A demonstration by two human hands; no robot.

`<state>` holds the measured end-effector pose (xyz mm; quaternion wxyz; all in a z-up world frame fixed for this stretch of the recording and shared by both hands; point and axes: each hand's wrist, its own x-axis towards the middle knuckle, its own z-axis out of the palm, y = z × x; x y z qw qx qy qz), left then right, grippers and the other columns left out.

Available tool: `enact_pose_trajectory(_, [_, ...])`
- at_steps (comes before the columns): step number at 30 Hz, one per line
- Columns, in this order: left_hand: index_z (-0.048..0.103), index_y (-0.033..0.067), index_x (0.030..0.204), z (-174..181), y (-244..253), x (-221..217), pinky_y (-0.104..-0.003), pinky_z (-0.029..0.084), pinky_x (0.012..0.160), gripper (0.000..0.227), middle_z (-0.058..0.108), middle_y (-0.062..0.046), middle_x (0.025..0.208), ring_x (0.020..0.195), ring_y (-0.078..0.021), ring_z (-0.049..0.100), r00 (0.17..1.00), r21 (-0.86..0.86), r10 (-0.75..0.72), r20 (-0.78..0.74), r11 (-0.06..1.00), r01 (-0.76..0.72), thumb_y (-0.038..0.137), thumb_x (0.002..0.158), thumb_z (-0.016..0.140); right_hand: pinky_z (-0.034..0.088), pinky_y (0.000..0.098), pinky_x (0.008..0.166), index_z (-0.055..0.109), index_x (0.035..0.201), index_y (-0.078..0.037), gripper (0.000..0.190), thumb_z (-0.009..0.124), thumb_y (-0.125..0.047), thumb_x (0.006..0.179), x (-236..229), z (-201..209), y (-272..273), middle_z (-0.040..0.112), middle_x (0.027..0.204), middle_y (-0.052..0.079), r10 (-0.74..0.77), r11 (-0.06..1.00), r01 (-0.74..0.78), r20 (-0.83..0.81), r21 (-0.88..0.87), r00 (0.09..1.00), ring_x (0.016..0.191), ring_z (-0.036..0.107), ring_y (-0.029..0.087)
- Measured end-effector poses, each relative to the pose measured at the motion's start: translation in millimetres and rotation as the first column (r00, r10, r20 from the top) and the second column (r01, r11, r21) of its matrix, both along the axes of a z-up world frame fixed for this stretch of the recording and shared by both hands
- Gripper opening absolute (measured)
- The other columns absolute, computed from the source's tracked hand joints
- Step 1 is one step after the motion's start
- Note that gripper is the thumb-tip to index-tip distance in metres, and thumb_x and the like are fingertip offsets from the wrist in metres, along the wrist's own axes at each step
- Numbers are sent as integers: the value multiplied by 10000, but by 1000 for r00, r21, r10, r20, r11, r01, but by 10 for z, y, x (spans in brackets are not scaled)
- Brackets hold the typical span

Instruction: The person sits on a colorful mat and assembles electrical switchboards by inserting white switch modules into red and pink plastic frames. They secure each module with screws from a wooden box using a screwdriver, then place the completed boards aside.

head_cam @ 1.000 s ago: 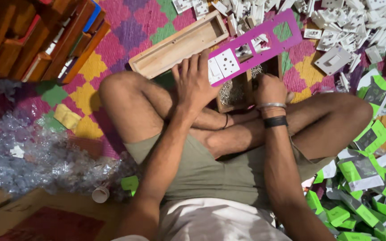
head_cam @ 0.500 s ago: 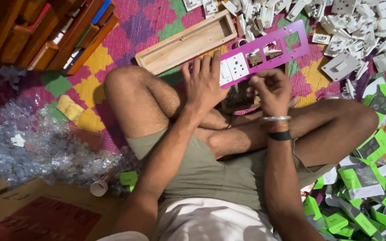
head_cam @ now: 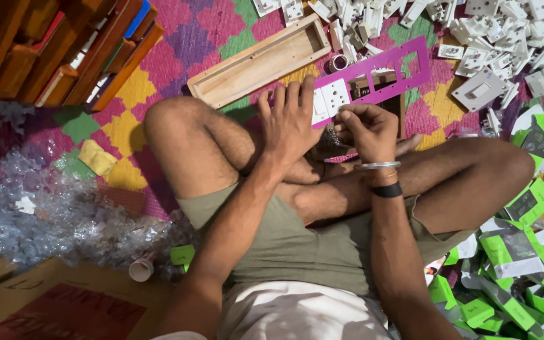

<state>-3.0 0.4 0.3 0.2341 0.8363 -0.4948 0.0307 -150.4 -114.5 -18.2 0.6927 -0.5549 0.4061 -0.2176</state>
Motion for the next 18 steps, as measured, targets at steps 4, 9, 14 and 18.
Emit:
enact_pose_trajectory(4, [509, 42, 1405, 26, 21, -2, -564, 335, 989, 826, 589, -110, 1166, 1100, -282, 546, 999, 10, 34, -2, 999, -34, 363, 726, 853, 555, 217, 558, 714, 992, 42, 125, 753, -75, 973, 57, -11, 66, 726, 802, 70, -54, 993, 50, -40, -106, 998, 632, 677, 90])
enact_pose_trajectory(9, [506, 41, 1401, -47, 45, -36, -577, 334, 973, 822, 589, -107, 1192, 1129, -283, 546, 998, -28, 57, 22, 998, -56, 391, 741, 848, 459, 217, 433, 645, 845, -26, 217, 814, -128, 934, 85, 24, 111, 653, 669, 22, -154, 984, 144, -85, -105, 984, 497, 601, 80])
enact_pose_trajectory(14, [515, 83, 1446, -53, 16, -67, -571, 351, 973, 819, 581, -102, 1222, 1157, -296, 547, 998, 34, 59, -2, 998, -59, 360, 751, 846, 481, 234, 419, 549, 794, -87, 303, 837, -110, 888, 207, 33, 170, 633, 660, 10, -305, 952, 303, 37, 42, 952, 481, 593, 93])
enact_pose_trajectory(18, [499, 181, 1485, 30, -12, -64, -677, 320, 1017, 919, 564, -126, 1210, 1137, -328, 534, 997, -47, 66, 48, 997, -64, 420, 672, 853, 492, 234, 431, 552, 848, -146, 282, 828, -105, 812, 218, 16, 229, 637, 696, -21, -374, 921, 359, 88, 150, 923, 523, 630, 94])
